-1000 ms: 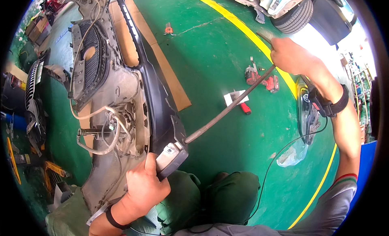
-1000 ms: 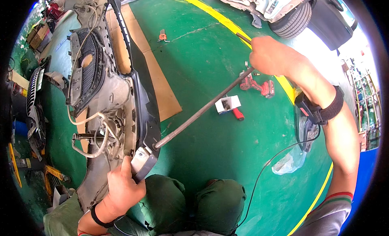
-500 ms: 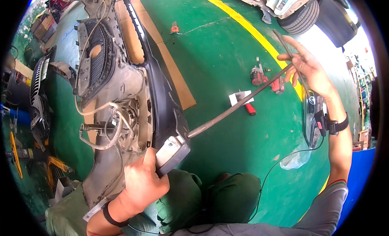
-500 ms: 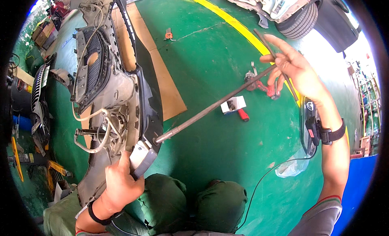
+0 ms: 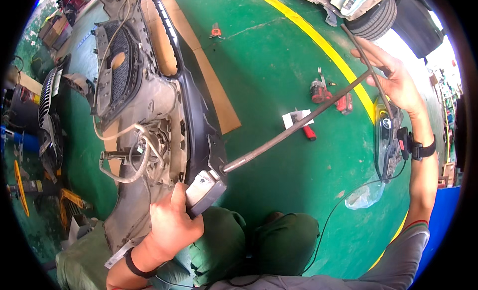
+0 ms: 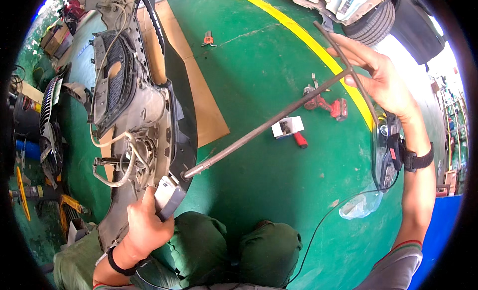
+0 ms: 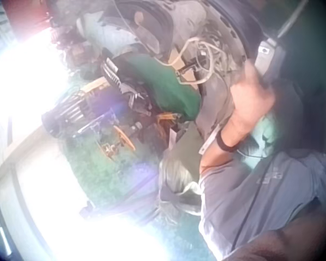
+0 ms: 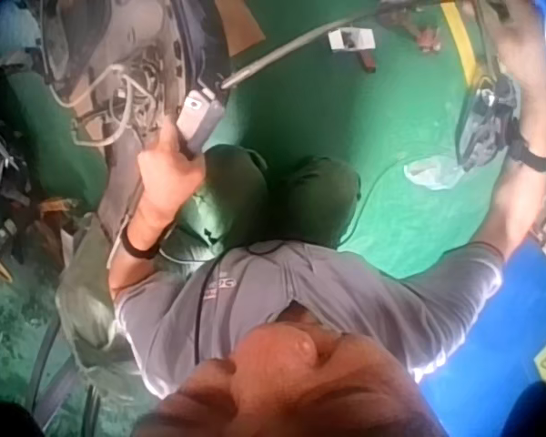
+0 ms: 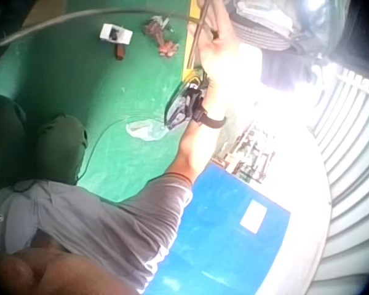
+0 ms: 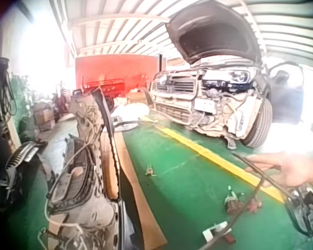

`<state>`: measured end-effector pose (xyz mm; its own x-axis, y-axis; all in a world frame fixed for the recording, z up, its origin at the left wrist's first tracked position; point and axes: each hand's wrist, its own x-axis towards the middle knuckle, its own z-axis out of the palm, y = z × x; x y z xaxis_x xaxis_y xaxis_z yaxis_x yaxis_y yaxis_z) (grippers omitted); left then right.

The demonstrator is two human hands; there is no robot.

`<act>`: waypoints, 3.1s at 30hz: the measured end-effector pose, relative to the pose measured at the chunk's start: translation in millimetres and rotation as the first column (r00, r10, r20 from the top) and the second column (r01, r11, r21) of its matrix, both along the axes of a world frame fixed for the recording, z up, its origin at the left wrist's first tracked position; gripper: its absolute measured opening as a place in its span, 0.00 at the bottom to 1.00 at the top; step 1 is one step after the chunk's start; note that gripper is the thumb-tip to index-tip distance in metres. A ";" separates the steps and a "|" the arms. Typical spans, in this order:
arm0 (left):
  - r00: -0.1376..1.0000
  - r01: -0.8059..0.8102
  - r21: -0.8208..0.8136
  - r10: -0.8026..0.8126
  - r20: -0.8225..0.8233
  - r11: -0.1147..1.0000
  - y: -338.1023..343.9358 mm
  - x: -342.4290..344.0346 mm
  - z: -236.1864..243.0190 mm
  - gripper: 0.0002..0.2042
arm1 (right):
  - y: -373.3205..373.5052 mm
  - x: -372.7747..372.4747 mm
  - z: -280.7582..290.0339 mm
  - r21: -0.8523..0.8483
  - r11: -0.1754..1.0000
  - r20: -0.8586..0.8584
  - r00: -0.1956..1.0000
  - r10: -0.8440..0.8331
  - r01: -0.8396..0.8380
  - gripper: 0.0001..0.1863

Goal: The person attaches a component to a bumper panel, then retrieves a T-handle wrench from the floor and uses it to tighten a bolt on the side of the bumper.

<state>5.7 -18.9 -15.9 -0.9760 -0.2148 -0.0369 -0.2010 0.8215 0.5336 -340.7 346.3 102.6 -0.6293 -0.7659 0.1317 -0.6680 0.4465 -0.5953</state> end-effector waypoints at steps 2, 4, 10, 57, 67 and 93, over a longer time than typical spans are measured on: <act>1.000 0.004 -0.005 -0.004 -0.007 1.000 0.4 -0.2 0.3 0.16 | -1.9 2.7 -6.4 -0.047 0.999 -0.101 0.995 -0.021 0.017 0.36; 1.000 0.025 -0.014 -0.025 -0.018 1.000 1.0 -1.4 0.5 0.16 | -4.1 5.1 -11.2 -0.110 0.992 -0.216 0.973 -0.076 0.053 0.35; 0.999 0.033 -0.012 -0.033 -0.027 0.999 1.1 -4.6 1.1 0.16 | -14.3 4.1 -14.4 -0.020 1.000 -0.692 0.722 -0.009 -0.006 0.17; 0.999 0.031 -0.016 -0.031 -0.040 0.999 6.7 -4.1 0.2 0.17 | -67.6 51.9 -68.3 -0.244 0.757 -0.350 0.673 -0.651 0.605 0.13; 1.000 0.027 -0.006 -0.027 0.016 1.000 11.6 -10.6 5.5 0.16 | -65.0 24.9 -43.4 0.160 0.810 -0.408 0.785 -0.466 0.564 0.14; 0.995 0.091 -0.102 -0.088 0.035 0.991 27.0 -13.9 -24.3 0.14 | -14.8 39.9 -96.6 0.311 0.748 -0.111 0.804 -0.584 0.587 0.20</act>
